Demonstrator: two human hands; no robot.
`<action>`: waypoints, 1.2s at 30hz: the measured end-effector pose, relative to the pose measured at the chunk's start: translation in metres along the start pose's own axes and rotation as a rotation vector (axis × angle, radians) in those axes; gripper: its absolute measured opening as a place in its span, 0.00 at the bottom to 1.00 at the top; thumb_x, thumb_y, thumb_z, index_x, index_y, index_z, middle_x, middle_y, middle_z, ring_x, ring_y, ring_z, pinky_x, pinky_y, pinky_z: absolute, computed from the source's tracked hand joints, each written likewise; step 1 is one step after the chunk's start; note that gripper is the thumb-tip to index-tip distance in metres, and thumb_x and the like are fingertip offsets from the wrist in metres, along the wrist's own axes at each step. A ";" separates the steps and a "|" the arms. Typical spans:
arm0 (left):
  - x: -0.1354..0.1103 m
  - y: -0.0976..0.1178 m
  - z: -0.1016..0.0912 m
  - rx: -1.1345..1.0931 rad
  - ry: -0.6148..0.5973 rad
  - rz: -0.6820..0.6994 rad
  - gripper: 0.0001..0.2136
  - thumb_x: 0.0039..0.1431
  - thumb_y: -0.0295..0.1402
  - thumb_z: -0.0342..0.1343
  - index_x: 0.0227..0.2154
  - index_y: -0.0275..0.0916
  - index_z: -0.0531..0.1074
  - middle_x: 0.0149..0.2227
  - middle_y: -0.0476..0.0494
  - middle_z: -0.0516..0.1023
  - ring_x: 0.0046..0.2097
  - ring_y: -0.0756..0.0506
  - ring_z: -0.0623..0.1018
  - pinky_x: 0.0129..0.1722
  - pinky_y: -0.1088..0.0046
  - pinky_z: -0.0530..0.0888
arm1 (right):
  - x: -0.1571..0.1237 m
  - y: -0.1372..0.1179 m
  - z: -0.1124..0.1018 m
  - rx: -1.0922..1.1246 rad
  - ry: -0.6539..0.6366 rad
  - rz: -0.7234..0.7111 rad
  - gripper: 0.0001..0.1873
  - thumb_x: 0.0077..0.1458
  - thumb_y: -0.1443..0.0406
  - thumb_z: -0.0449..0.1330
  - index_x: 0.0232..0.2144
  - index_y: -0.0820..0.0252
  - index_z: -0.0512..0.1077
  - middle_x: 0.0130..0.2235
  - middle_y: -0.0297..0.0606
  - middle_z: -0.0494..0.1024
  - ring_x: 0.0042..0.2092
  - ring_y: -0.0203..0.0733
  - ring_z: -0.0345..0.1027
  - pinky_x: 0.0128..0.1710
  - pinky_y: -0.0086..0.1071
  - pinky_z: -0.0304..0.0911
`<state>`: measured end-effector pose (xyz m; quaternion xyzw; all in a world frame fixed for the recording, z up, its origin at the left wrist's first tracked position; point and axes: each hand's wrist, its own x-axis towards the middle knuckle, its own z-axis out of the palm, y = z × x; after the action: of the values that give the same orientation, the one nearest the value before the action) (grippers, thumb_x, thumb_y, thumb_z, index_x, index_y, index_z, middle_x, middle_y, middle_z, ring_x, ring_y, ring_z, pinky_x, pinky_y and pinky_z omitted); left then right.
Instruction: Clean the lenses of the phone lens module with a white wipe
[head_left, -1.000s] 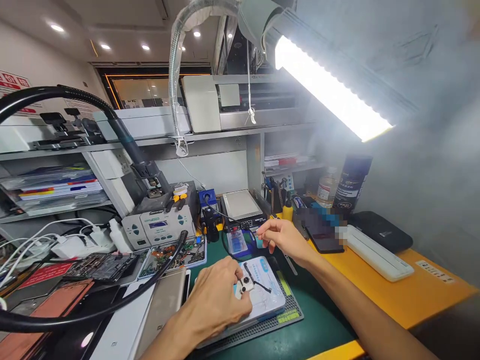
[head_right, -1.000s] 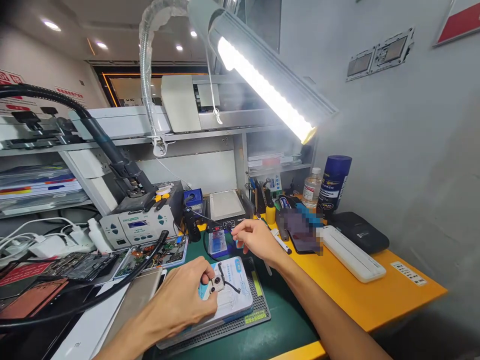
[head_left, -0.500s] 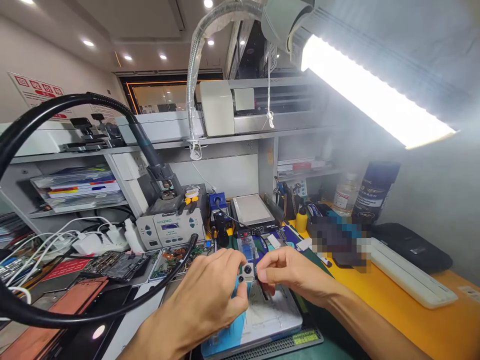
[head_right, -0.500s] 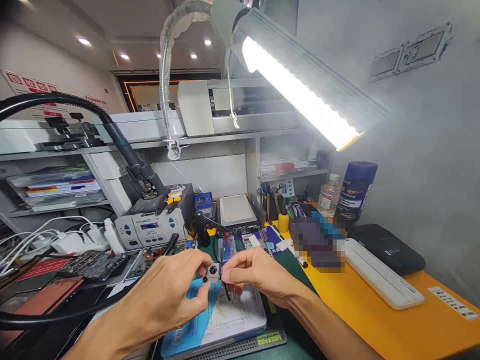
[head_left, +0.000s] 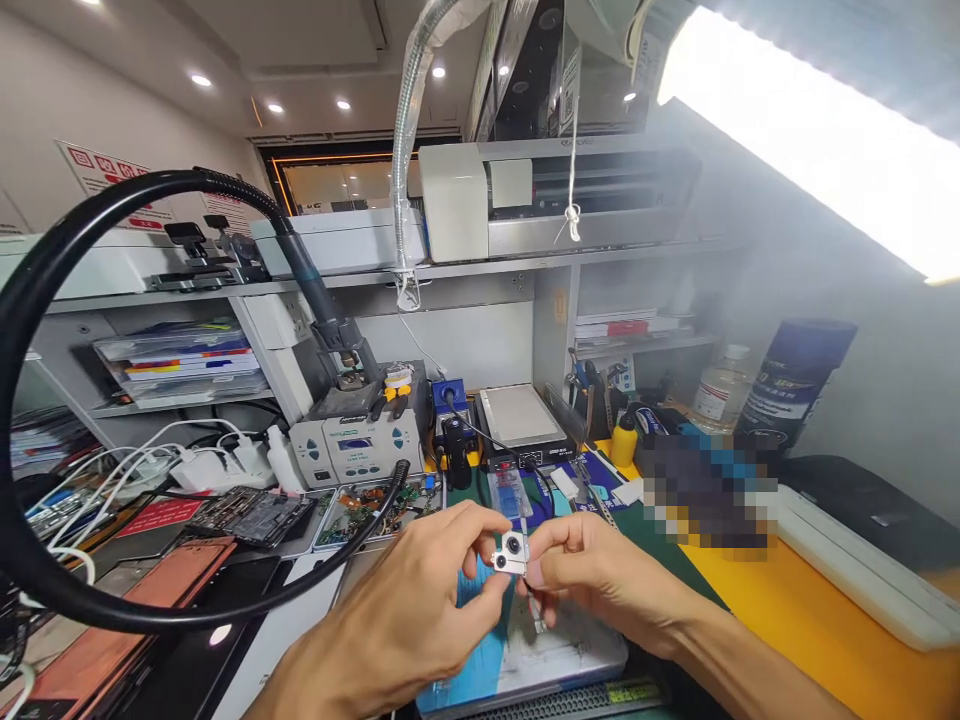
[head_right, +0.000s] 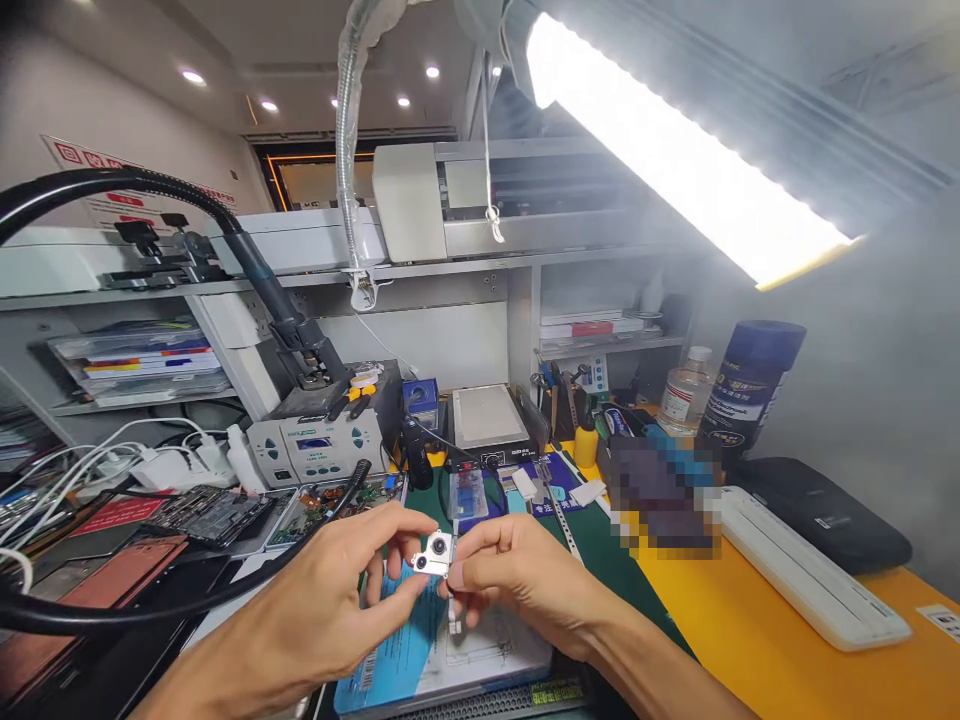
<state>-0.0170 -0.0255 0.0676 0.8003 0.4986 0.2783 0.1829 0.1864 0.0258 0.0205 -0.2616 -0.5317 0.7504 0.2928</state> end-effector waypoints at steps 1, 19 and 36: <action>-0.001 0.000 0.000 -0.048 0.004 -0.024 0.12 0.56 0.29 0.56 0.43 0.47 0.72 0.34 0.53 0.73 0.35 0.48 0.73 0.37 0.71 0.69 | 0.001 0.000 0.002 0.022 0.009 0.007 0.04 0.53 0.71 0.65 0.27 0.65 0.75 0.26 0.32 0.78 0.27 0.34 0.71 0.29 0.29 0.65; -0.001 -0.012 0.038 -0.781 0.099 -0.426 0.14 0.58 0.44 0.56 0.29 0.36 0.71 0.21 0.54 0.69 0.19 0.55 0.65 0.16 0.81 0.64 | 0.005 0.006 0.022 -0.004 0.241 -0.068 0.10 0.48 0.62 0.71 0.25 0.65 0.77 0.26 0.38 0.80 0.29 0.37 0.67 0.33 0.30 0.61; -0.007 -0.023 0.035 -0.798 0.027 -0.510 0.18 0.55 0.49 0.58 0.27 0.37 0.73 0.18 0.54 0.66 0.17 0.54 0.64 0.16 0.80 0.62 | 0.005 0.017 0.024 0.106 0.190 0.069 0.12 0.49 0.60 0.70 0.25 0.65 0.76 0.26 0.42 0.80 0.28 0.38 0.71 0.32 0.32 0.65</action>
<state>-0.0134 -0.0222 0.0254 0.5156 0.5357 0.4048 0.5323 0.1629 0.0091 0.0110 -0.3339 -0.4520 0.7588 0.3293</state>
